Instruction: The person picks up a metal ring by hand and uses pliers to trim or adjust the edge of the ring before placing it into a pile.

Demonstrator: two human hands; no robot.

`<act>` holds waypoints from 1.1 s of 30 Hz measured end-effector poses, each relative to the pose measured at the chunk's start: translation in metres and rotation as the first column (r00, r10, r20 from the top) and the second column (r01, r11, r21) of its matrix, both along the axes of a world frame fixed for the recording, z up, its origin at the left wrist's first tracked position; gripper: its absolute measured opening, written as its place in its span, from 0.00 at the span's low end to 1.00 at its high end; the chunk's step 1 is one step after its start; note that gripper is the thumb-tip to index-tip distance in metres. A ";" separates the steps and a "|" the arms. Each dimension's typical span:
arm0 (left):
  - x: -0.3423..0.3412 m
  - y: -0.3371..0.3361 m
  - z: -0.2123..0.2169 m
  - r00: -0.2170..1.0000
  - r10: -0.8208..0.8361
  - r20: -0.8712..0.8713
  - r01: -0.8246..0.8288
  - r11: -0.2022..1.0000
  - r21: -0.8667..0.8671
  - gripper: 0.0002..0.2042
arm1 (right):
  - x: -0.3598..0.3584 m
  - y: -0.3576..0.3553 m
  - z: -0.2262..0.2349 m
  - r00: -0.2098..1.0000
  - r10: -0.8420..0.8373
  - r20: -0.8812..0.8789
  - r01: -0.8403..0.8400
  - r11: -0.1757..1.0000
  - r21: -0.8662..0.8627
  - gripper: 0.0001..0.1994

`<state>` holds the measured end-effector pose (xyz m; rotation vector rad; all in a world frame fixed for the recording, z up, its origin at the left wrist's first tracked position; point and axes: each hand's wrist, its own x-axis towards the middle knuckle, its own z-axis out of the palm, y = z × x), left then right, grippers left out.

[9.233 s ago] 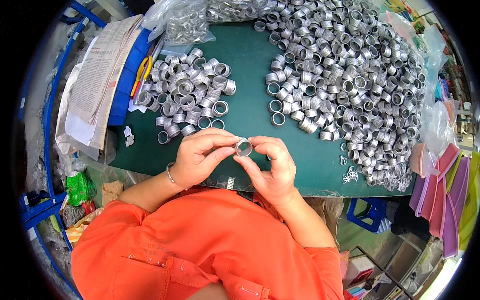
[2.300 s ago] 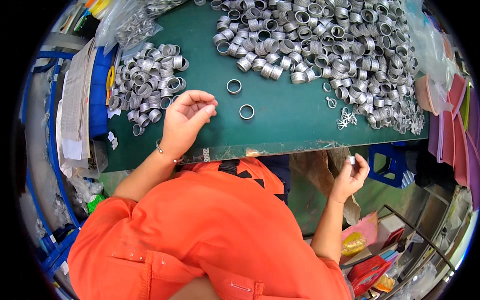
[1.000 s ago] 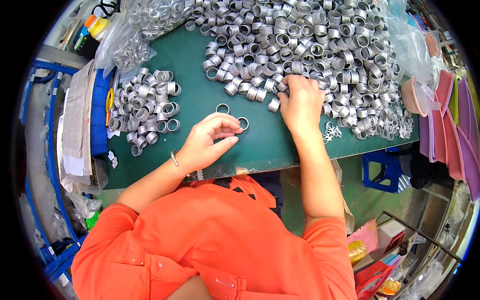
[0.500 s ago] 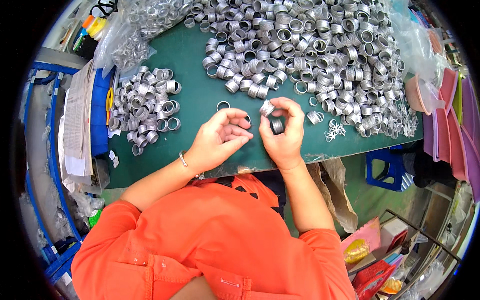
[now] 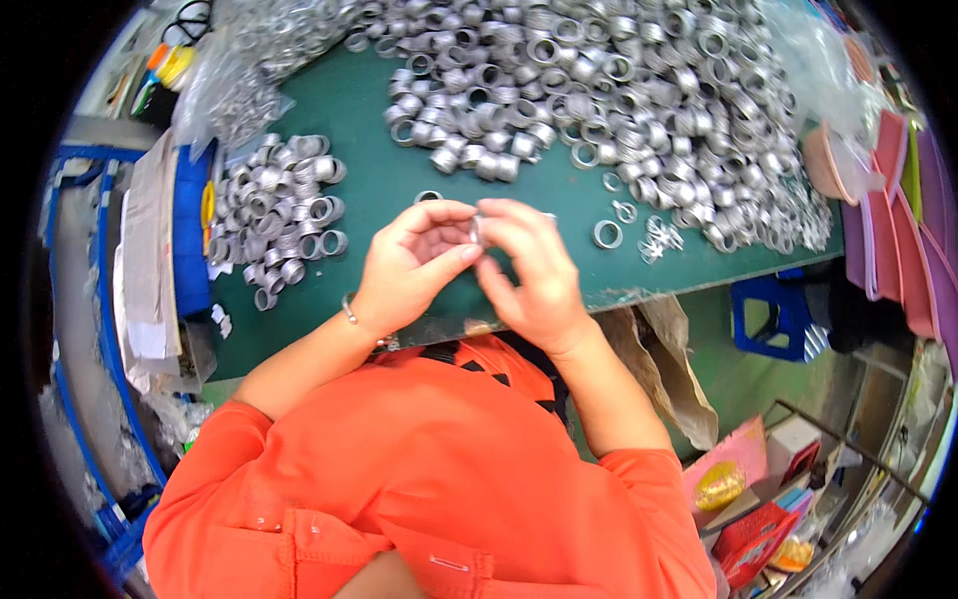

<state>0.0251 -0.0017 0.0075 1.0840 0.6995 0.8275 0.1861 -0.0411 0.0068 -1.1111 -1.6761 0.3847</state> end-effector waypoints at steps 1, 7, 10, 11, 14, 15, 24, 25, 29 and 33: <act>0.000 -0.002 -0.003 0.999 -0.011 -0.043 0.013 0.999 0.041 0.15 | 0.001 -0.002 -0.005 0.999 0.010 0.053 -0.012 0.999 0.035 0.17; -0.002 -0.013 -0.001 0.978 -0.076 -0.194 0.111 0.978 0.179 0.08 | 0.054 -0.069 -0.022 0.865 -0.422 -0.270 0.424 0.904 -0.054 0.13; -0.007 -0.012 0.001 0.969 -0.031 -0.245 0.072 0.984 0.163 0.07 | 0.116 -0.127 -0.055 0.659 -0.725 -0.200 0.639 0.680 -0.359 0.04; -0.005 -0.012 0.001 0.967 -0.030 -0.255 0.070 0.986 0.151 0.07 | 0.130 -0.142 -0.070 0.612 -0.791 -0.006 0.706 0.549 -0.449 0.07; -0.002 -0.013 0.002 0.968 -0.057 -0.243 0.109 0.973 0.203 0.07 | 0.144 -0.172 -0.094 0.687 -0.558 0.465 0.701 0.342 -0.626 0.12; -0.001 -0.012 0.003 0.969 -0.065 -0.237 0.122 0.965 0.231 0.07 | 0.147 -0.183 -0.105 0.731 -0.486 0.478 0.654 0.300 -0.695 0.14; -0.008 -0.020 0.011 0.939 -0.040 -0.342 0.158 0.932 0.325 0.05 | 0.071 -0.038 -0.026 0.803 -0.479 0.355 0.513 0.859 0.000 0.16; -0.010 -0.020 0.012 0.940 -0.032 -0.339 0.150 0.933 0.328 0.05 | 0.071 -0.030 -0.032 0.786 -0.478 0.391 0.511 0.859 0.023 0.18; -0.021 -0.021 0.006 0.952 -0.019 -0.307 0.102 0.962 0.255 0.07 | 0.051 -0.029 -0.021 0.885 -0.448 -0.127 0.409 0.879 -0.246 0.17; -0.019 -0.023 0.003 0.988 -0.075 -0.135 0.077 0.997 0.011 0.14 | 0.014 -0.030 -0.011 0.743 -0.104 -0.661 -0.049 0.977 -0.208 0.26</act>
